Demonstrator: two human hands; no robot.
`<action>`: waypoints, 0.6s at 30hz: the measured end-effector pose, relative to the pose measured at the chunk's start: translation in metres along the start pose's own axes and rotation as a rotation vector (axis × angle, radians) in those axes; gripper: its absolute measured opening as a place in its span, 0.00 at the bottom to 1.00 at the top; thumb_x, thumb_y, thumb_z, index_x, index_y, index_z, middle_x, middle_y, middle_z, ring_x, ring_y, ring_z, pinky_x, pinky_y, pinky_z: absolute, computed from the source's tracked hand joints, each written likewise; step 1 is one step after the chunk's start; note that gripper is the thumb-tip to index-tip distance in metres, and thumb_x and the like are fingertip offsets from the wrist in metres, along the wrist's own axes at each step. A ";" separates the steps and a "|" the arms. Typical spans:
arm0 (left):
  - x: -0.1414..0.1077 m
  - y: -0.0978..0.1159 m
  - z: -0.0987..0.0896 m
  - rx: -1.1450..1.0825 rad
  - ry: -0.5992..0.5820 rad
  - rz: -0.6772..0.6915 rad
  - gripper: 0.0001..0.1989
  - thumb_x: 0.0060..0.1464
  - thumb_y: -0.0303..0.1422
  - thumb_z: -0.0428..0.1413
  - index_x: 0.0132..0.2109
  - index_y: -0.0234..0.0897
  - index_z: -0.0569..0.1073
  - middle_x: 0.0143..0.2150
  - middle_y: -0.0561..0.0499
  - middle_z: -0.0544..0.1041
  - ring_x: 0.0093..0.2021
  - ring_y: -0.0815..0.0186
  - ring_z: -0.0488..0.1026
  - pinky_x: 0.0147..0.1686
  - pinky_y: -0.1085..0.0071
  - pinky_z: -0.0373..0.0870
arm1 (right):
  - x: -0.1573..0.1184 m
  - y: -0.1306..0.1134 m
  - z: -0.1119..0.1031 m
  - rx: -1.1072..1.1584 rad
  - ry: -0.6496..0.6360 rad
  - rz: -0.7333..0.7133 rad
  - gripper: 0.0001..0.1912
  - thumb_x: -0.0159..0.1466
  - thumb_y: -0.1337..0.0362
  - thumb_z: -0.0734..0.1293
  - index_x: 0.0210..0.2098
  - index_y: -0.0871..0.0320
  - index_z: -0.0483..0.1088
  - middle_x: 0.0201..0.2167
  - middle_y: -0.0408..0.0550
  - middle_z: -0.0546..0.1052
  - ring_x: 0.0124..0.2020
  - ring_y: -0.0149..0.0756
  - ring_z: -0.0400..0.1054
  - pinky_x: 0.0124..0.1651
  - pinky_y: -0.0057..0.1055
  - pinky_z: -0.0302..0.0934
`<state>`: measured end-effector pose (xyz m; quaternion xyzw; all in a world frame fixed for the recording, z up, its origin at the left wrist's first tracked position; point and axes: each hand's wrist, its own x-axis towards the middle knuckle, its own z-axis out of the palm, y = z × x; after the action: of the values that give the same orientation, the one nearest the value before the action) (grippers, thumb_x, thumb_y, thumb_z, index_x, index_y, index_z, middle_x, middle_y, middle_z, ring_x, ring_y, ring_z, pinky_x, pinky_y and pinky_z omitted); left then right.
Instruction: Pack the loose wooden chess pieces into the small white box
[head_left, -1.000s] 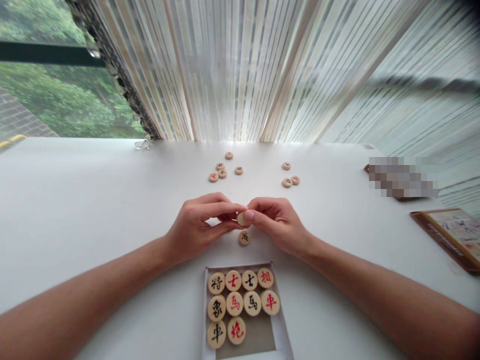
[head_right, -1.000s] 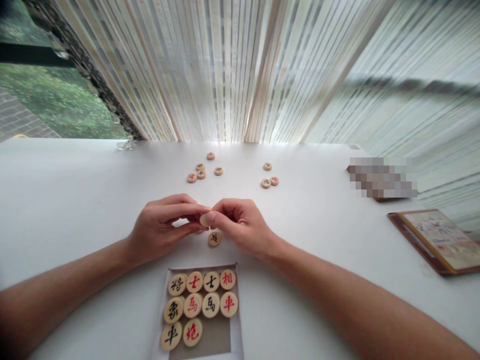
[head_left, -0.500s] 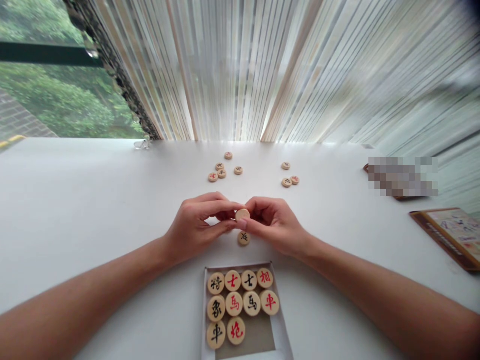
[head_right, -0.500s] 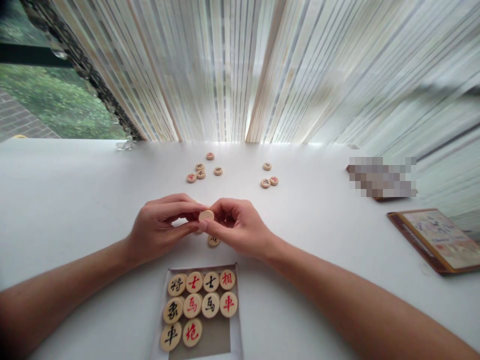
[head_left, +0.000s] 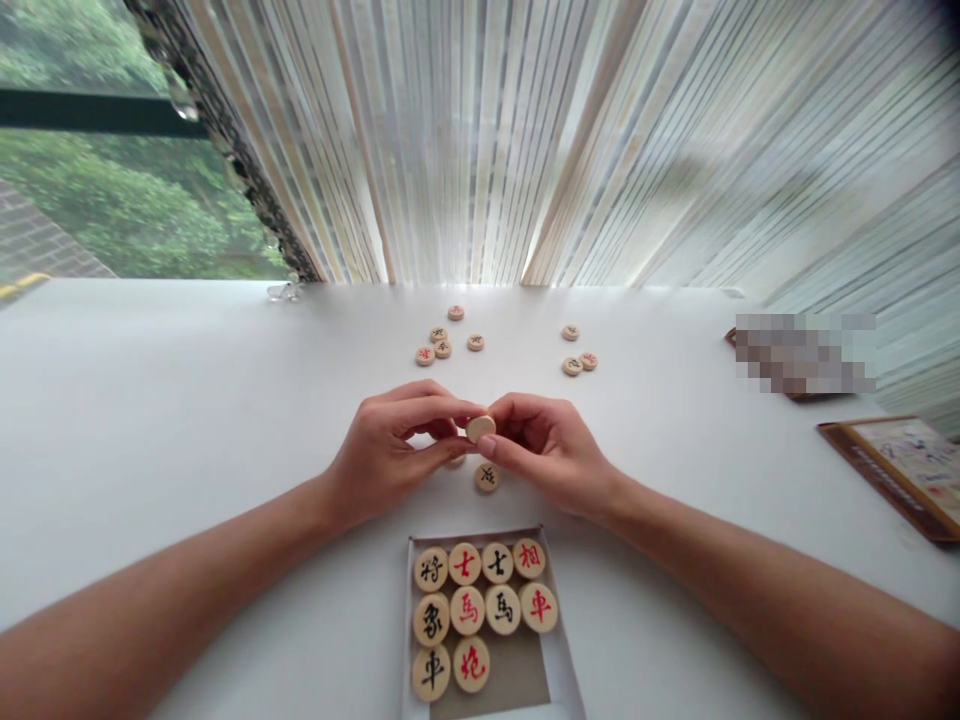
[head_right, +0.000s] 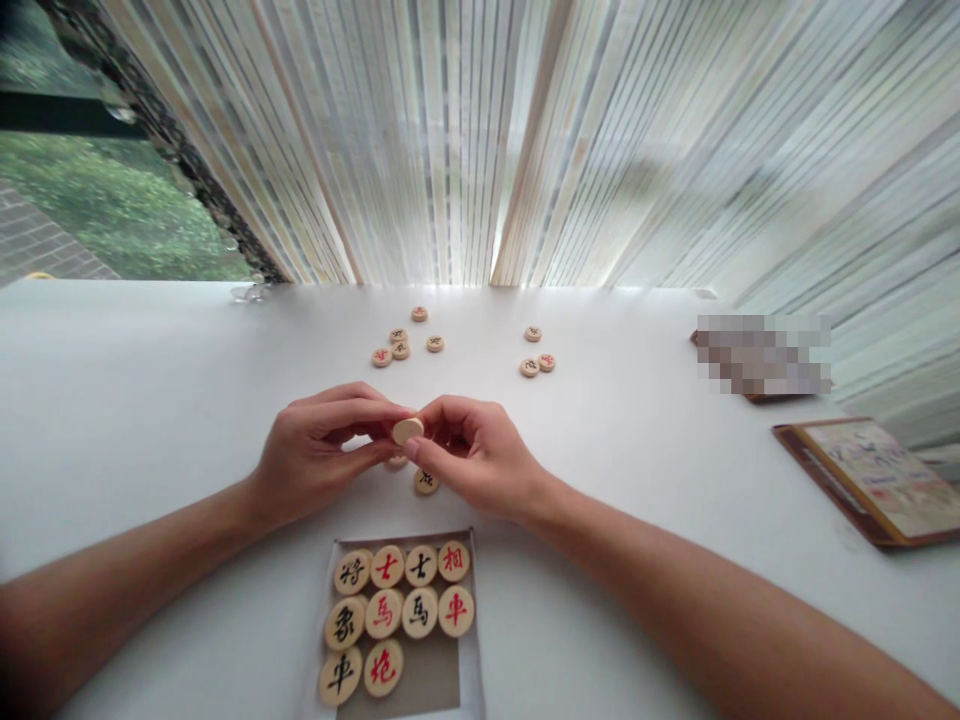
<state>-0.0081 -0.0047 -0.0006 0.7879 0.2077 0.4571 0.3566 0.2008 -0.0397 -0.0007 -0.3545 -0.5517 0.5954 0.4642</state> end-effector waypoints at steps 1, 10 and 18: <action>0.000 0.000 0.000 -0.020 -0.006 -0.001 0.15 0.57 0.21 0.67 0.52 0.34 0.83 0.43 0.47 0.80 0.37 0.69 0.80 0.36 0.75 0.82 | -0.001 0.001 0.001 0.026 0.010 0.003 0.16 0.54 0.62 0.83 0.37 0.61 0.77 0.31 0.45 0.79 0.29 0.27 0.68 0.30 0.22 0.62; -0.001 0.000 0.001 -0.072 -0.030 -0.018 0.16 0.59 0.19 0.64 0.54 0.34 0.82 0.44 0.45 0.79 0.37 0.69 0.80 0.36 0.73 0.82 | -0.001 0.003 0.001 -0.013 0.081 -0.049 0.16 0.54 0.63 0.83 0.38 0.61 0.79 0.30 0.46 0.79 0.28 0.27 0.67 0.28 0.23 0.59; 0.001 0.002 0.001 -0.069 -0.026 0.008 0.16 0.59 0.17 0.63 0.52 0.33 0.82 0.43 0.45 0.80 0.36 0.69 0.80 0.36 0.73 0.81 | -0.001 -0.004 0.000 -0.139 0.095 -0.125 0.17 0.64 0.53 0.76 0.34 0.63 0.79 0.23 0.44 0.74 0.24 0.25 0.61 0.26 0.24 0.55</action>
<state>-0.0073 -0.0059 0.0010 0.7819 0.1839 0.4552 0.3842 0.2015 -0.0413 0.0032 -0.3785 -0.5900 0.5080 0.5005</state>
